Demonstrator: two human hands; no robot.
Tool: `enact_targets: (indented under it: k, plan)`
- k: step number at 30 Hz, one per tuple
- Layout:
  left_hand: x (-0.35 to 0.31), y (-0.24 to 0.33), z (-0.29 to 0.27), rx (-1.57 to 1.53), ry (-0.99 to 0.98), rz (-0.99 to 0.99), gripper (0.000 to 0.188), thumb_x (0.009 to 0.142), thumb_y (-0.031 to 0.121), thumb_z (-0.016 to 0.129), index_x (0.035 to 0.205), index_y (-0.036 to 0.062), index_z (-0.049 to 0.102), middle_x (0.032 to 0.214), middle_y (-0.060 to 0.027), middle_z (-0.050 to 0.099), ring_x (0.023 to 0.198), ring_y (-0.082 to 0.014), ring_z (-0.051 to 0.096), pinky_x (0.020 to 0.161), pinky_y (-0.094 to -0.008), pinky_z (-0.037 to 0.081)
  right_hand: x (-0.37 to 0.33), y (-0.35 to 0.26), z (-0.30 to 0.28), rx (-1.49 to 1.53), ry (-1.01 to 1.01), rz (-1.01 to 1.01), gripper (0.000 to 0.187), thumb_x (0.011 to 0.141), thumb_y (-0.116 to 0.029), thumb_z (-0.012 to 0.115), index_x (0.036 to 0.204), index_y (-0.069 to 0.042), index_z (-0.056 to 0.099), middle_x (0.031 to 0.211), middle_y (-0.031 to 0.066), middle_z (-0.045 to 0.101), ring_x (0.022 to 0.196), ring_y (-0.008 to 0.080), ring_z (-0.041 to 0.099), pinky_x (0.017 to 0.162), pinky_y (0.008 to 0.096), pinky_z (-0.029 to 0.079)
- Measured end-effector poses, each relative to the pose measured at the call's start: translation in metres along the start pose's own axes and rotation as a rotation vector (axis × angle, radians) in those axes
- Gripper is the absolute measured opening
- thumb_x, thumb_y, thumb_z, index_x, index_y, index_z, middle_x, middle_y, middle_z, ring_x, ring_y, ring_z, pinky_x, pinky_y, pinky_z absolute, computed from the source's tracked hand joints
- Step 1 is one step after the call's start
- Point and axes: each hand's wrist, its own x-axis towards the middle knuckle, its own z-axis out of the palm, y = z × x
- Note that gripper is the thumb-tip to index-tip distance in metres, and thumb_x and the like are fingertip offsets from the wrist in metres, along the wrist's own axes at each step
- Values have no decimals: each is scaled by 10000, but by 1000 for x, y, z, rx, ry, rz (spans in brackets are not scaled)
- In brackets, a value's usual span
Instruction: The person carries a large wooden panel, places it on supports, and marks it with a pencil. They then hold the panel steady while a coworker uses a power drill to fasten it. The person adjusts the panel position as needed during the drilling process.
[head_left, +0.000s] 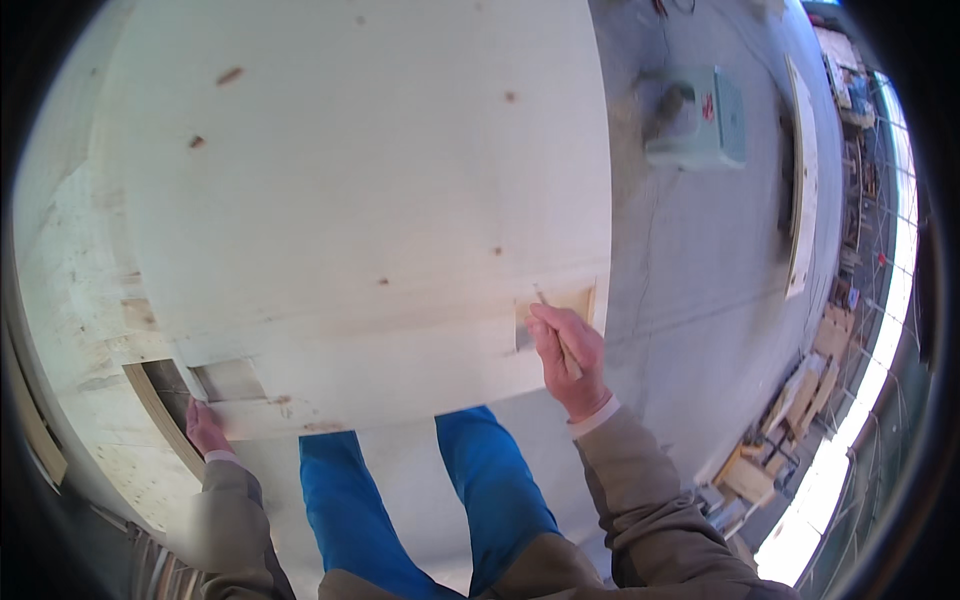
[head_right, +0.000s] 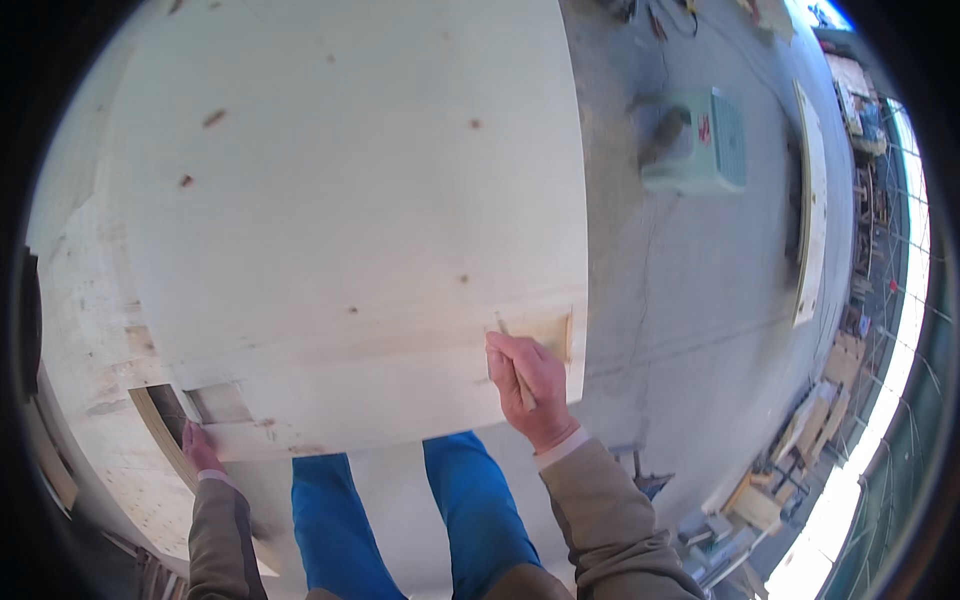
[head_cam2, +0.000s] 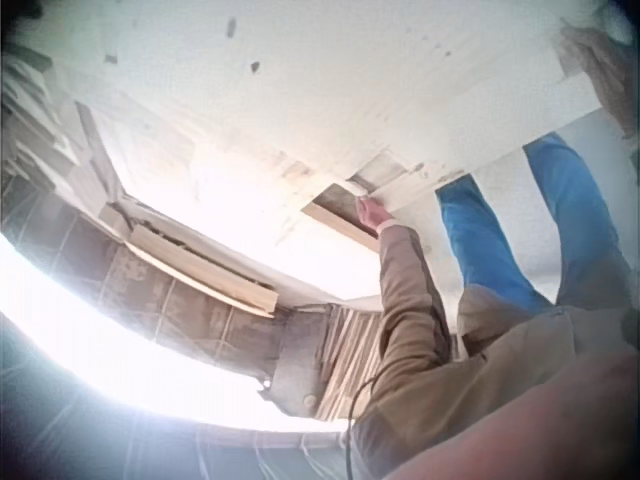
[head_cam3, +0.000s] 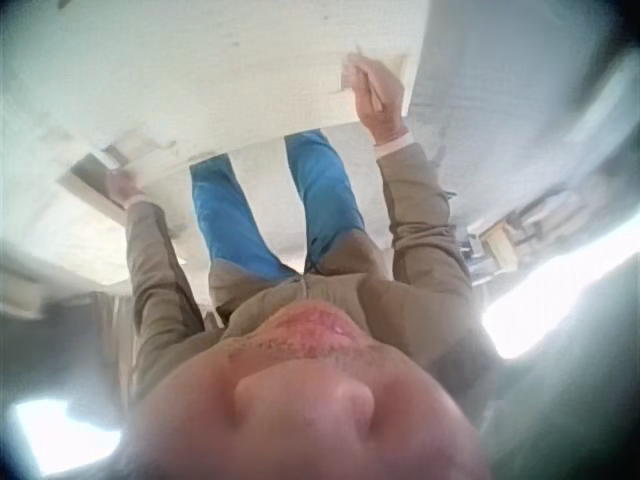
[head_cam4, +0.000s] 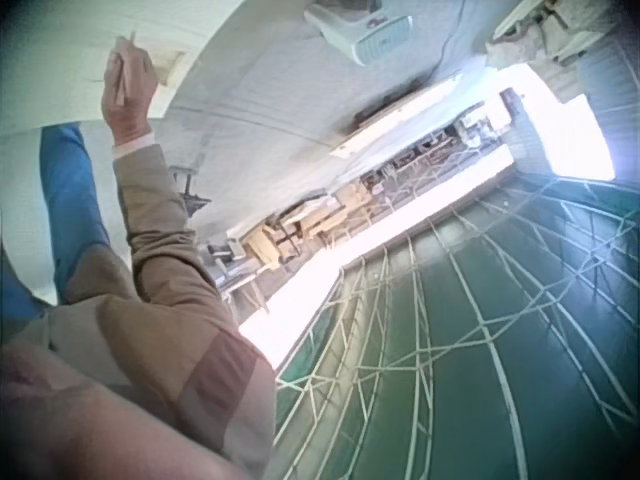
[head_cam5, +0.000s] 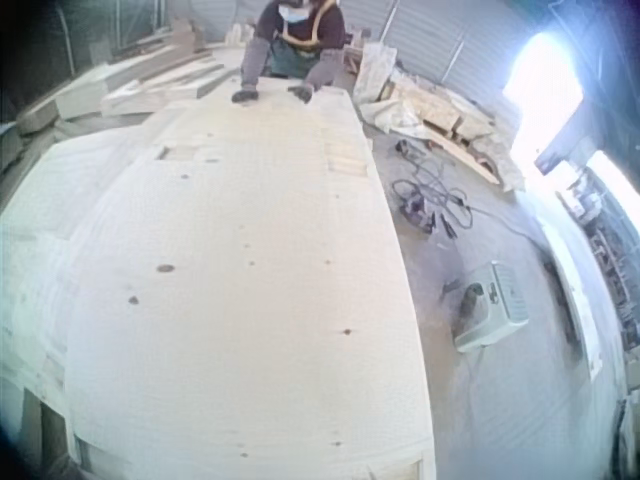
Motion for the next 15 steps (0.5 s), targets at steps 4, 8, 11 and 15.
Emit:
enact_targets:
  k: [4, 8, 11, 15]
  plan:
    - [2, 1, 3, 168, -3, 66, 340, 1002, 131, 534, 1280, -35, 637, 1119, -43, 689, 979, -111, 609, 865, -238, 470, 85, -21, 13, -316, -97, -281, 351, 864, -83, 718, 1194, -46, 604, 1161, 169, 684, 1103, 359, 638, 931, 459, 488]
    - [0, -2, 11, 139, 12, 18, 336, 1003, 124, 519, 1272, -34, 642, 1122, -34, 684, 962, -100, 600, 851, -236, 467, 177, -34, 47, -599, -307, -299, 553, 807, -194, 794, 1260, -33, 520, 1389, 221, 541, 1327, 379, 486, 1064, 468, 399]
    - [-9, -1, 18, 200, 43, -109, 347, 1002, 81, 500, 1297, -67, 607, 1183, -101, 683, 1066, -156, 620, 933, -274, 468, 214, -35, 70, -732, -427, -197, 715, 741, -264, 852, 1301, -33, 471, 1496, 239, 427, 1417, 391, 377, 1097, 466, 371]
    - [-36, 5, 28, -1, 67, -45, 345, 1002, 68, 484, 1296, -65, 606, 1180, -95, 684, 1080, -156, 617, 952, -274, 465, 217, -32, 91, -827, -532, -114, 827, 699, -297, 876, 1343, -23, 435, 1543, 281, 330, 1456, 424, 291, 1123, 471, 358]
